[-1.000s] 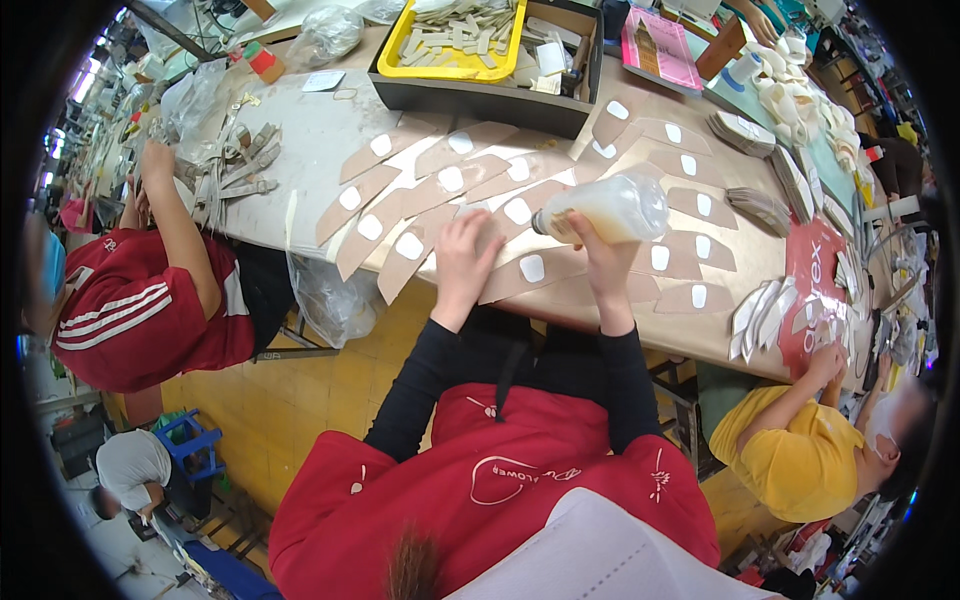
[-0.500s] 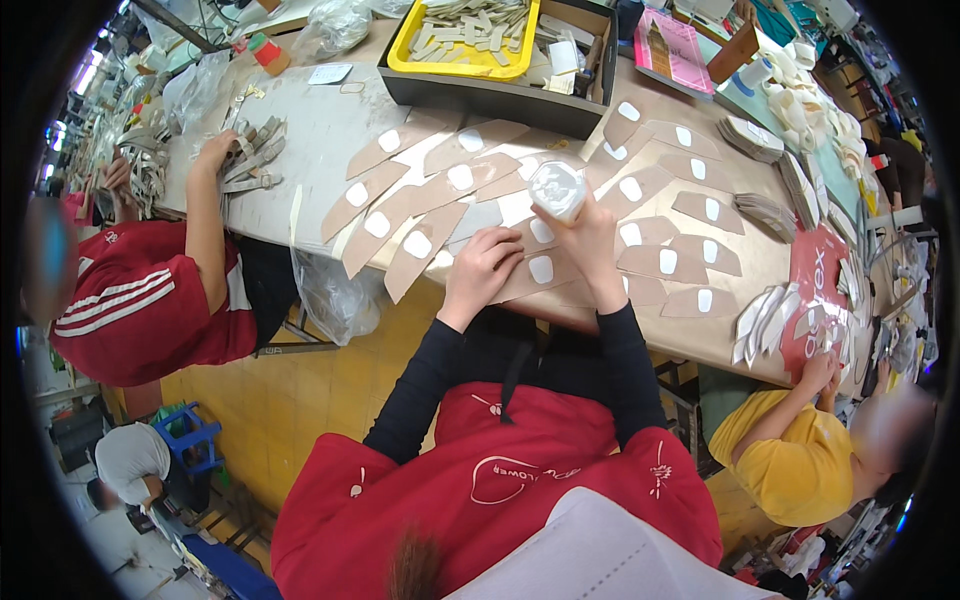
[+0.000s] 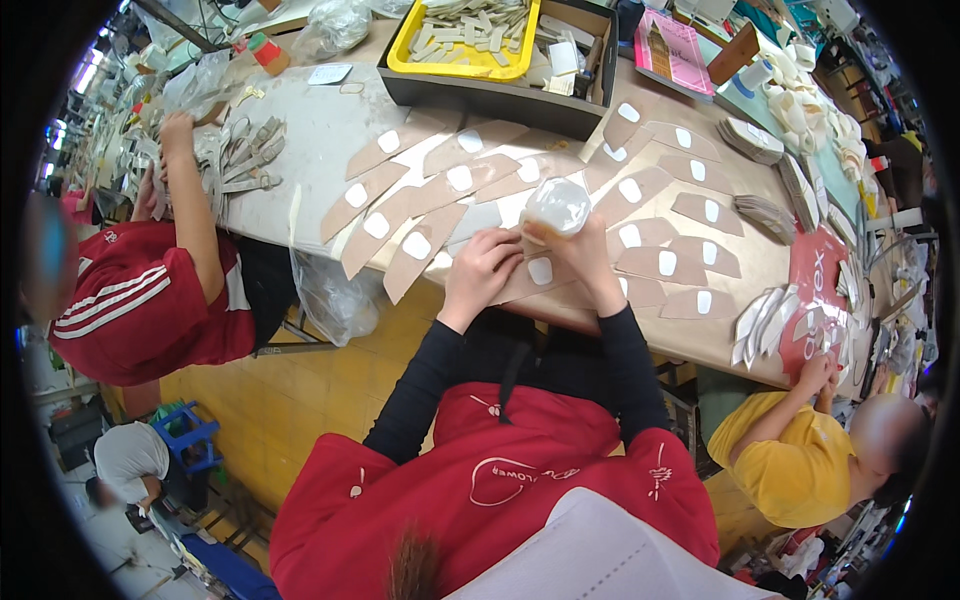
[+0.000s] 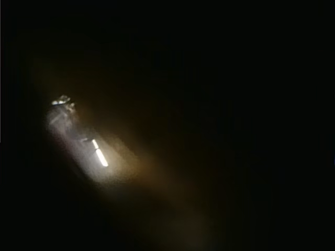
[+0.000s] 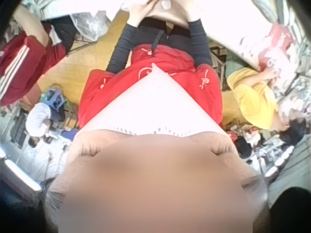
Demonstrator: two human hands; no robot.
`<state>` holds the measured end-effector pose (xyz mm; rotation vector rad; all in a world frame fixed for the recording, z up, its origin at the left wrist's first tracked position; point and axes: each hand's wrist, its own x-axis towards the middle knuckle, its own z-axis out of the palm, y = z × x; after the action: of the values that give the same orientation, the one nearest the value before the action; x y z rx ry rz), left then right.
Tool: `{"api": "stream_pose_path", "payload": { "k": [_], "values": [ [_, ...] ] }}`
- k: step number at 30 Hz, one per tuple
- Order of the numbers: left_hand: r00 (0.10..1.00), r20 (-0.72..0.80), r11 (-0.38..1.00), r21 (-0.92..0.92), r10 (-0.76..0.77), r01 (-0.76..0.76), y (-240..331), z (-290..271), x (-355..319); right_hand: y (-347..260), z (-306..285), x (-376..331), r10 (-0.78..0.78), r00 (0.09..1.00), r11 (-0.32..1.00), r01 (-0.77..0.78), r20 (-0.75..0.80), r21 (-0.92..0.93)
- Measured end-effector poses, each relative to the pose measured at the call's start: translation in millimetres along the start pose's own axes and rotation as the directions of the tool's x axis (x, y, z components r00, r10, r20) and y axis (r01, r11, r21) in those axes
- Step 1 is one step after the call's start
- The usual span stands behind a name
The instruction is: The person applies glue from a squeeze bottle onto small white patches on brown cardboard pieces laid out on a table. They then press the glued areas with their fingers and arrange the pieces into neat rows.
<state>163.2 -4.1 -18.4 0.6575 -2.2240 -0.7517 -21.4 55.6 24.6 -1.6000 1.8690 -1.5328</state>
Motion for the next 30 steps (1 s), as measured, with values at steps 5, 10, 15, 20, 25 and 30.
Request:
{"api": "stream_pose_path", "payload": {
  "k": [5, 10, 15, 20, 25, 30],
  "values": [
    [1.000, 0.004, 1.000, -0.005, -0.023, 0.023, 2, 0, -1, 1, -9, 0, -0.015, 1.000, 0.996, 0.014, -0.006, -0.093],
    [1.000, 0.004, 1.000, 0.007, -0.022, 0.022, 2, 0, -1, -1, -17, -1, -0.045, 0.996, 0.998, 0.048, 0.083, -0.037],
    [0.999, 0.011, 0.999, 0.008, -0.037, 0.036, 2, 0, -1, 1, -17, -2, -0.011, 0.998, 0.999, 0.013, 0.067, -0.031],
    [1.000, 0.000, 1.000, 0.003, -0.018, 0.018, 2, 0, 0, 5, -16, -4, -0.143, 0.979, 0.987, 0.131, 0.146, 0.093],
    [0.999, 0.009, 0.999, -0.002, -0.045, 0.045, 3, 0, -1, 6, -24, -5, 0.031, 0.991, 0.999, -0.033, 0.128, 0.020],
    [0.999, 0.009, 0.999, 0.007, -0.035, 0.035, 2, 0, -1, 8, -31, -4, 0.015, 0.991, 0.994, -0.029, 0.130, 0.103]
  ]
}}
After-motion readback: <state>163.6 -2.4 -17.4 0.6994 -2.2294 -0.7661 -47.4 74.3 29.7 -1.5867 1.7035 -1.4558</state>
